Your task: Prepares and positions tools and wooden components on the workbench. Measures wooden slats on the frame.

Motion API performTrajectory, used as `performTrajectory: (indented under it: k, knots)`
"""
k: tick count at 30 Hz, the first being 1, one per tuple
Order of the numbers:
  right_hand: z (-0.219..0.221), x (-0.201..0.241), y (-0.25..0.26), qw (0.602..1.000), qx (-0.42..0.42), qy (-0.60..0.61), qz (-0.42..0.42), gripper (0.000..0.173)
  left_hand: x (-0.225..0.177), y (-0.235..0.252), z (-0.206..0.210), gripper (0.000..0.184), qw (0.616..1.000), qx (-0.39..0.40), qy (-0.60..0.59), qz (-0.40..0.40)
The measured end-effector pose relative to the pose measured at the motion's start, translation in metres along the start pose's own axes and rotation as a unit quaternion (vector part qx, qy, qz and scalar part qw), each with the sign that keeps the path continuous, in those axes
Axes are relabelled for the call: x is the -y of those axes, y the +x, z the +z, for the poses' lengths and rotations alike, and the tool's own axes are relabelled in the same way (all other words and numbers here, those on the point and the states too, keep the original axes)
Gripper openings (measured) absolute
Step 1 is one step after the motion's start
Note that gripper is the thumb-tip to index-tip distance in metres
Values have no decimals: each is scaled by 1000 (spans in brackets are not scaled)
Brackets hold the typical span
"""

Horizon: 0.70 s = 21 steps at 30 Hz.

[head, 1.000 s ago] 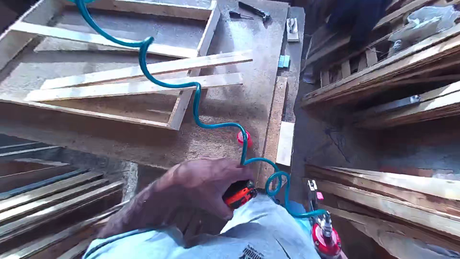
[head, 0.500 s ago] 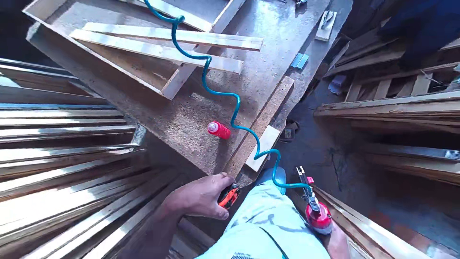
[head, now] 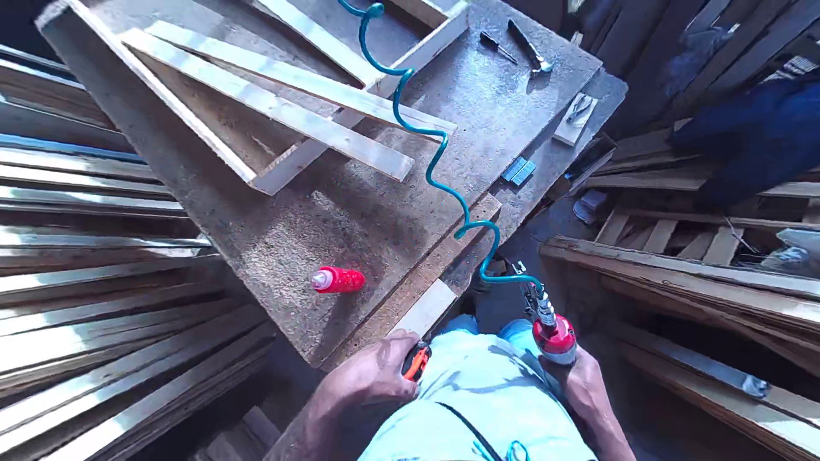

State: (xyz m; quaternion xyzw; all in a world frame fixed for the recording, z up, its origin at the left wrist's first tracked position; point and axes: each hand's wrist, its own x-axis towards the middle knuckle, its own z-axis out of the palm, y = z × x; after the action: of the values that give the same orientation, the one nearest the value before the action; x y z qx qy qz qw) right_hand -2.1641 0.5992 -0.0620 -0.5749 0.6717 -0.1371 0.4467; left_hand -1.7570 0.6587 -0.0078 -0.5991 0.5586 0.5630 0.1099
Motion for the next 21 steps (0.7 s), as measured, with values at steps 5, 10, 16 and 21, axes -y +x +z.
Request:
performTrajectory:
  k: [5,10,16,21]
  knots:
    - [-65,71,125,994,-6,-71,-77,44,-4,1,-21,80,991,-90,-88,-37]
    - [-117,159,286,962,8,-182,-205,55,-15,16,7,91,939,-199,-177,-217]
    - [-112,296,477,890,27,-374,-258,78,-117,88,44,92,855,-281,-339,-273]
    - [-64,352,589,855,48,-424,-295,80,-214,139,21,69,835,-310,-412,-189]
